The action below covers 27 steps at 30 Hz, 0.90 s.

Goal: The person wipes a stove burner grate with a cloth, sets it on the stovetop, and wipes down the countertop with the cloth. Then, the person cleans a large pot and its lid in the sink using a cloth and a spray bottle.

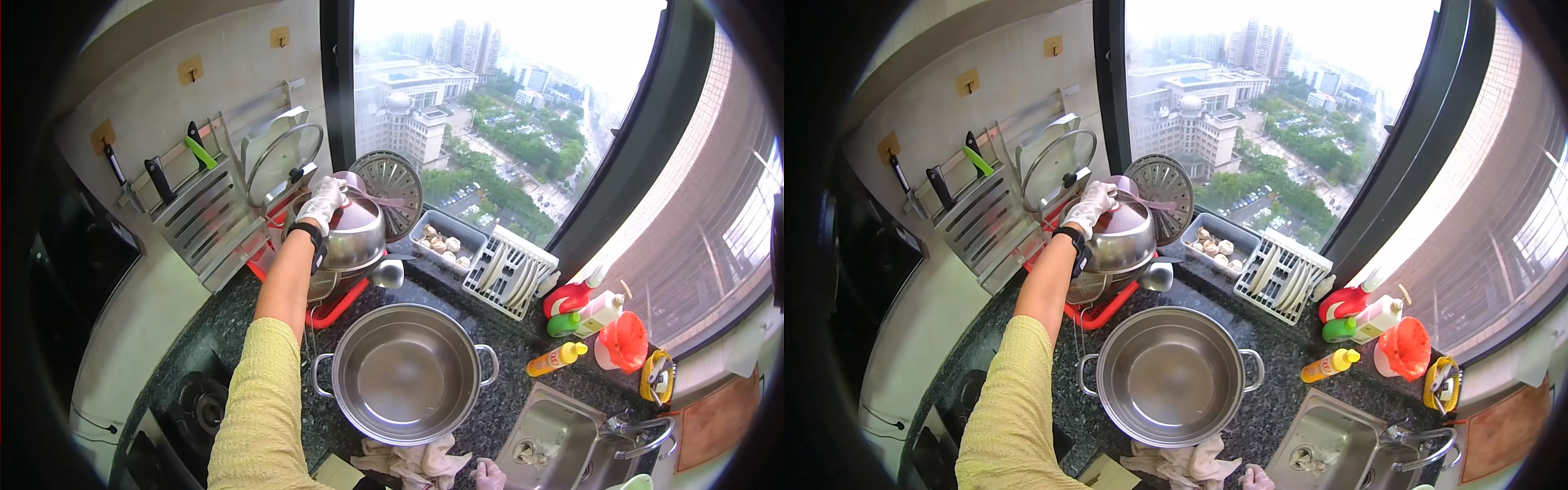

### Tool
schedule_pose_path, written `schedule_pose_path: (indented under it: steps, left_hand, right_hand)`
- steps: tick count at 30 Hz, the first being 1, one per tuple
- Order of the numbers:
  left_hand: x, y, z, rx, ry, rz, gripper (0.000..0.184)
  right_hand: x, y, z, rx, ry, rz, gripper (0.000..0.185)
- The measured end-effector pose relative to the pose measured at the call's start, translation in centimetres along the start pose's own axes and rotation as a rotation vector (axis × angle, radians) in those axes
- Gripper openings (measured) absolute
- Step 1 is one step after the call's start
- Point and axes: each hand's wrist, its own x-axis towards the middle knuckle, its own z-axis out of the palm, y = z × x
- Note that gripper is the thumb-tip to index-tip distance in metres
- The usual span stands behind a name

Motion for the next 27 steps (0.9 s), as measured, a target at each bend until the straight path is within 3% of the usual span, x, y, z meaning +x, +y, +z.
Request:
schedule_pose_path:
  steps: [12, 14, 18, 19, 22, 27]
  left_hand:
    - [-2.4, 0.7, -5.4, -0.231, -0.067, -0.066, 0.037]
    - [-3.3, 0.6, -5.6, -0.219, 0.007, 0.034, 0.034]
    - [-6.9, 3.1, -8.1, -0.287, -0.005, 0.073, 0.042]
    - [-8.3, 4.8, -9.9, -0.173, -0.106, 0.001, 0.036]
    - [-10.1, 5.2, -9.7, -0.250, 0.105, 0.176, 0.034]
    - [-13.6, 8.0, -11.8, -0.238, 0.148, 0.274, 0.038]
  right_hand:
    - [-0.3, -2.9, -0.4, 0.023, -0.092, 0.030, 0.021]
    - [0.0, -3.1, -0.6, 0.011, -0.112, 0.053, 0.022]
    - [1.7, 2.0, 1.8, -0.046, -0.035, -0.079, 0.018]
    - [1.6, 2.1, 1.7, -0.002, -0.061, 0.001, 0.018]
    - [1.7, 0.5, 1.4, -0.031, -0.087, -0.020, 0.019]
    - [1.7, 1.5, 2.6, -0.056, -0.025, -0.165, 0.018]
